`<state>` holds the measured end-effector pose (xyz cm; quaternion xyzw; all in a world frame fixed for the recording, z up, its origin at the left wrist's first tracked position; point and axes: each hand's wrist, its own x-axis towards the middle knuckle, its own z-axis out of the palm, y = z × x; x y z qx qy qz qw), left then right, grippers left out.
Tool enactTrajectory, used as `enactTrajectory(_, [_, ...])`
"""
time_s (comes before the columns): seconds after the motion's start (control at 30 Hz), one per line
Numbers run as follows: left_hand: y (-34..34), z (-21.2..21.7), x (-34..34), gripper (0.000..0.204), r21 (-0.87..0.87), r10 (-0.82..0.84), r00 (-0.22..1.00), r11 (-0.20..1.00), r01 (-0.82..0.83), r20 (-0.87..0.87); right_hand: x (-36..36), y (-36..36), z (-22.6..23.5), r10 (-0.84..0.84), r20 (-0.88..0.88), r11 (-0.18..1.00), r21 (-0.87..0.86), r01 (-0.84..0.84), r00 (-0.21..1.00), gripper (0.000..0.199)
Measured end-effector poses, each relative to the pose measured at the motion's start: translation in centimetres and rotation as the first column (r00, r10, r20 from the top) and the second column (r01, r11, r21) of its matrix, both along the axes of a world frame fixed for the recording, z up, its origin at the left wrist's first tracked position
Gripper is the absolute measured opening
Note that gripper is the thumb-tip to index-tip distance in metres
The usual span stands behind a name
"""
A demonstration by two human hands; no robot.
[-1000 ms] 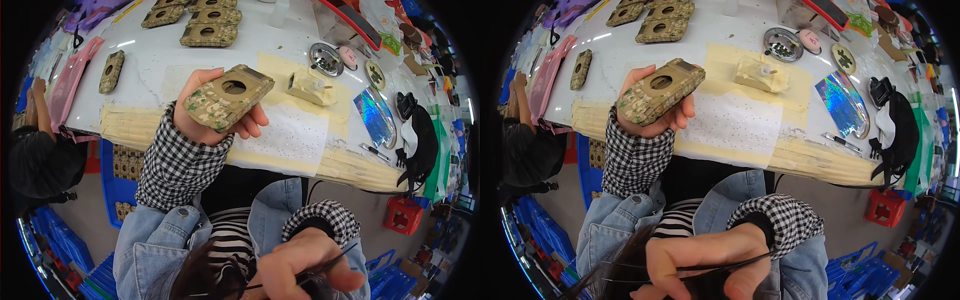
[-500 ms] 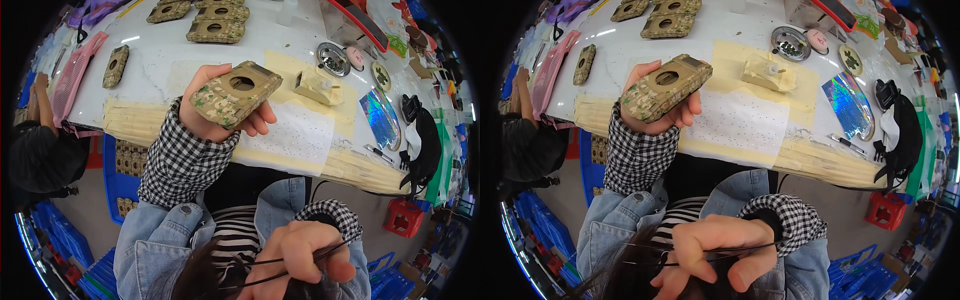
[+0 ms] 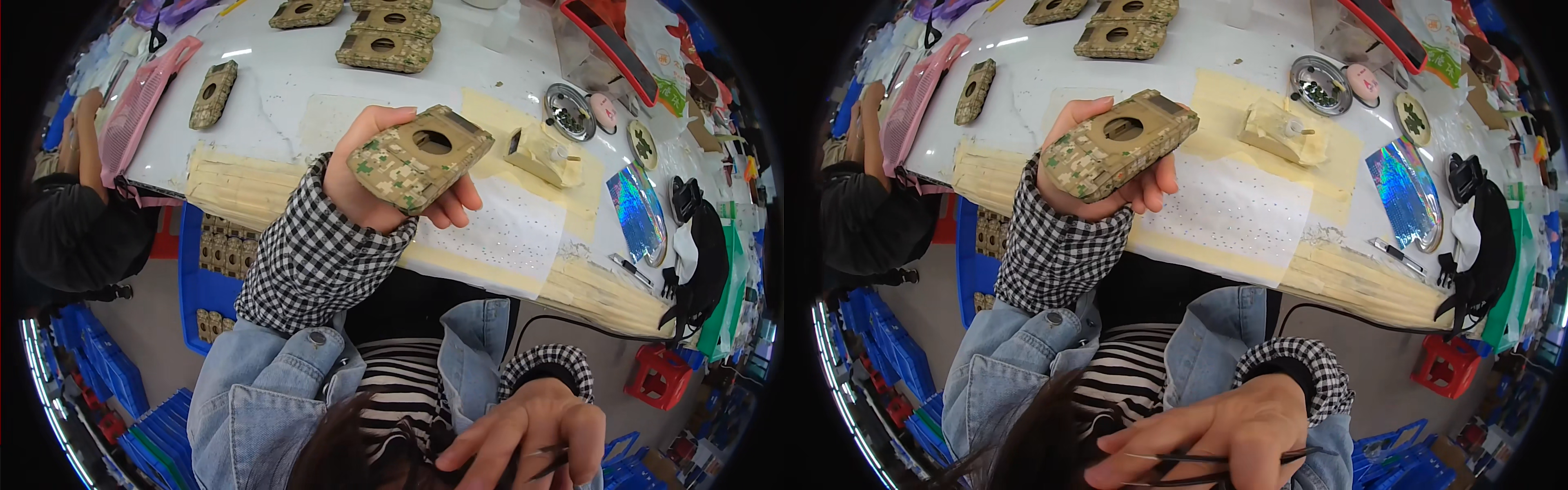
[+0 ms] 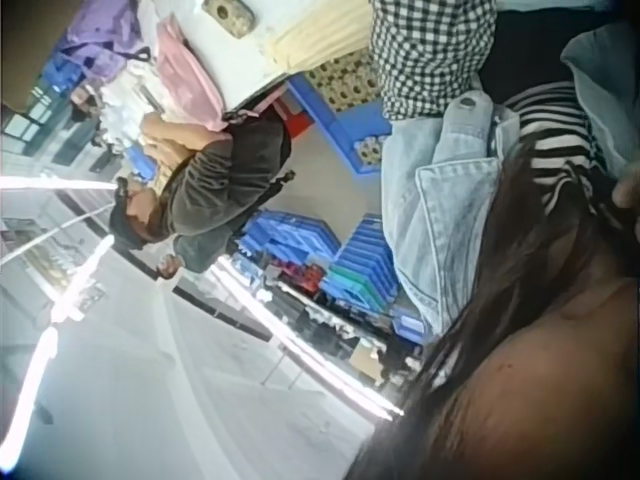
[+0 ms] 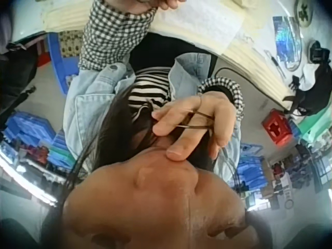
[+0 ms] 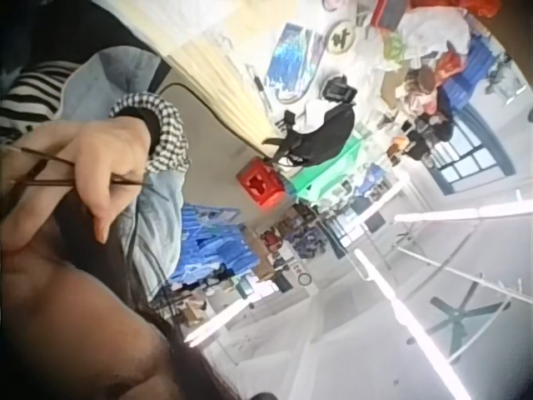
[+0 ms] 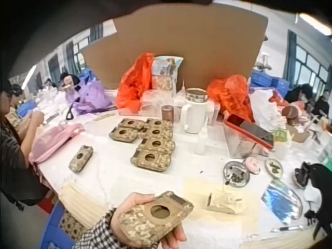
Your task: Painting camouflage markings onto small toy tank models using a fine brush.
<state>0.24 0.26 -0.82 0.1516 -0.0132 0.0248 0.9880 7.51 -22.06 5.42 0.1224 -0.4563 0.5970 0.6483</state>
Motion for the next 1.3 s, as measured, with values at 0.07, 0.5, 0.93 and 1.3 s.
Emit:
enactTrajectory(0.07, [0.1,0.2,0.6,0.070,0.000,-0.043,0.999,0.999,0.043,-0.005,1.0,-2.0,0.3,-0.081,0.086,0.997,0.008,0.081,0.993,0.045])
enactTrajectory(0.5, [-0.5,1.1,0.2,0.062,0.138,0.034,0.993,0.990,-0.018,-0.112,4.2,-1.5,-1.1,-0.626,0.324,0.649,-0.288,0.705,0.709,0.059])
enactTrajectory(0.93, [-1.0,1.3,0.4,0.065,0.096,0.014,0.994,0.995,-0.004,-0.107,4.3,4.5,1.4,-0.658,0.718,0.246,0.490,0.836,-0.227,0.027])
enactTrajectory(1.3, [-1.2,0.9,0.3,0.062,0.041,0.024,0.998,0.999,-0.022,-0.063,3.6,5.8,0.0,-0.718,0.657,0.201,0.513,0.835,-0.231,0.024])
